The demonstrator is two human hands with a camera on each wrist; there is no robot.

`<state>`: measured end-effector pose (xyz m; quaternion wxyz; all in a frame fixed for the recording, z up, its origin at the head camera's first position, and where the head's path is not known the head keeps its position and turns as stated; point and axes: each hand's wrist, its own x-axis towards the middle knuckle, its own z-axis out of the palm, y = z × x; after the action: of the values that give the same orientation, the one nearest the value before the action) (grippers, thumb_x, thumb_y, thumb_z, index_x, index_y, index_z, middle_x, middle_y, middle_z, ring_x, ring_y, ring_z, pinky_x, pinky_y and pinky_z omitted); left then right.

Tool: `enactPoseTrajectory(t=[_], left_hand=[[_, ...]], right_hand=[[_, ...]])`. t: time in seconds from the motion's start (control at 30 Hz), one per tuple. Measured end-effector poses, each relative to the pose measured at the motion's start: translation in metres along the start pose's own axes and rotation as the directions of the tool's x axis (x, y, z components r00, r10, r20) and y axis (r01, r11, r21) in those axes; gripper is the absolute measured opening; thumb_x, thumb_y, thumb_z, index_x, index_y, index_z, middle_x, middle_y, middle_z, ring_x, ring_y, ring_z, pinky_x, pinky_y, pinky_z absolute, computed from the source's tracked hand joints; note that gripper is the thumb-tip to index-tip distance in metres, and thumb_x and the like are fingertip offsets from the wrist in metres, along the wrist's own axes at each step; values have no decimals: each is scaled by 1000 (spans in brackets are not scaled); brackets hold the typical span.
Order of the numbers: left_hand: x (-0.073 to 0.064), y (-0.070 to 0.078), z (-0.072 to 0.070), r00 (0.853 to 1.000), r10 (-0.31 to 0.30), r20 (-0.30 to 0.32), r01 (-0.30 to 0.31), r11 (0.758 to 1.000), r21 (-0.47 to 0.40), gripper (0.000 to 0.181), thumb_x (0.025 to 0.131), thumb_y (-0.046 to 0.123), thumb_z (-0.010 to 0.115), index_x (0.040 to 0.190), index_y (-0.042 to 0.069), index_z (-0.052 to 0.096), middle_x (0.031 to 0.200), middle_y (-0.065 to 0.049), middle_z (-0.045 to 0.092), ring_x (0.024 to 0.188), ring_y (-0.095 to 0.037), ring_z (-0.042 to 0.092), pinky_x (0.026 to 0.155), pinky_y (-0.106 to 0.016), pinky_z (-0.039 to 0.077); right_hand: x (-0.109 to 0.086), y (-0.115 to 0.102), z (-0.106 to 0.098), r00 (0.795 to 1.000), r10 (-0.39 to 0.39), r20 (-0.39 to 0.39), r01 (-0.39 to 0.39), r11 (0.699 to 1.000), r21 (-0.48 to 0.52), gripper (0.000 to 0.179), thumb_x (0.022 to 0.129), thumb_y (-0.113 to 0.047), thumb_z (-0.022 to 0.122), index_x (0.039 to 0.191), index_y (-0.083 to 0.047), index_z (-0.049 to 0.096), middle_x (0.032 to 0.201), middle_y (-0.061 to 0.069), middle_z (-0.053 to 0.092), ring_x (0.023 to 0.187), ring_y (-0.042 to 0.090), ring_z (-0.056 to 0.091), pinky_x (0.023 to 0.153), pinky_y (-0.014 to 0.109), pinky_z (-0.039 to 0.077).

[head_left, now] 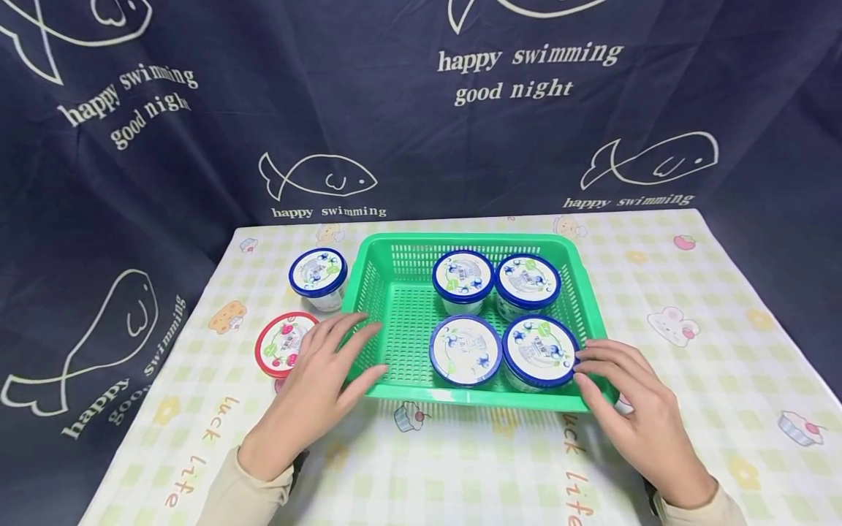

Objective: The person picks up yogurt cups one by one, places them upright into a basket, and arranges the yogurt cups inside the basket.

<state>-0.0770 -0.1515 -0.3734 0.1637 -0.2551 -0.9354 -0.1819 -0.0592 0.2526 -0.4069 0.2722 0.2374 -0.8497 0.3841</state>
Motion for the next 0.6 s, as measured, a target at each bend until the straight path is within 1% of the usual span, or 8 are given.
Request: enactPoseTrajectory(t=[0.27, 0.37, 0.6], left_hand=[[-7, -5, -1, 999, -19, -45, 19, 1000, -19, 51, 95, 44, 63, 138, 16, 58, 145, -10, 49, 137, -34, 38, 108, -59, 29], [-10, -7, -2, 998, -33, -45, 32, 999, -14, 50, 96, 43, 63, 138, 17, 57, 145, -11, 48, 137, -34, 39, 107, -59, 30], [-18, -13, -6, 998, -46, -52, 46, 999, -4, 50, 97, 42, 61, 137, 13, 57, 143, -13, 49, 134, -34, 41, 107, -58, 30]], right_hand=[[0, 0, 1, 1000, 18, 7, -18, 1000, -6, 15, 82, -4, 76, 97, -9, 75, 111, 10, 69, 119, 23, 55, 110, 22, 34], [0, 0, 1, 1000, 19, 5, -19, 1000, -2, 16, 82, -4, 76, 96, -9, 75, 111, 10, 69, 120, 23, 55, 110, 22, 34], [0, 0, 1, 1000, 14, 2, -14, 1000, 0, 13, 83, -5, 76, 96, -8, 75, 111, 11, 69, 119, 23, 55, 110, 23, 34]])
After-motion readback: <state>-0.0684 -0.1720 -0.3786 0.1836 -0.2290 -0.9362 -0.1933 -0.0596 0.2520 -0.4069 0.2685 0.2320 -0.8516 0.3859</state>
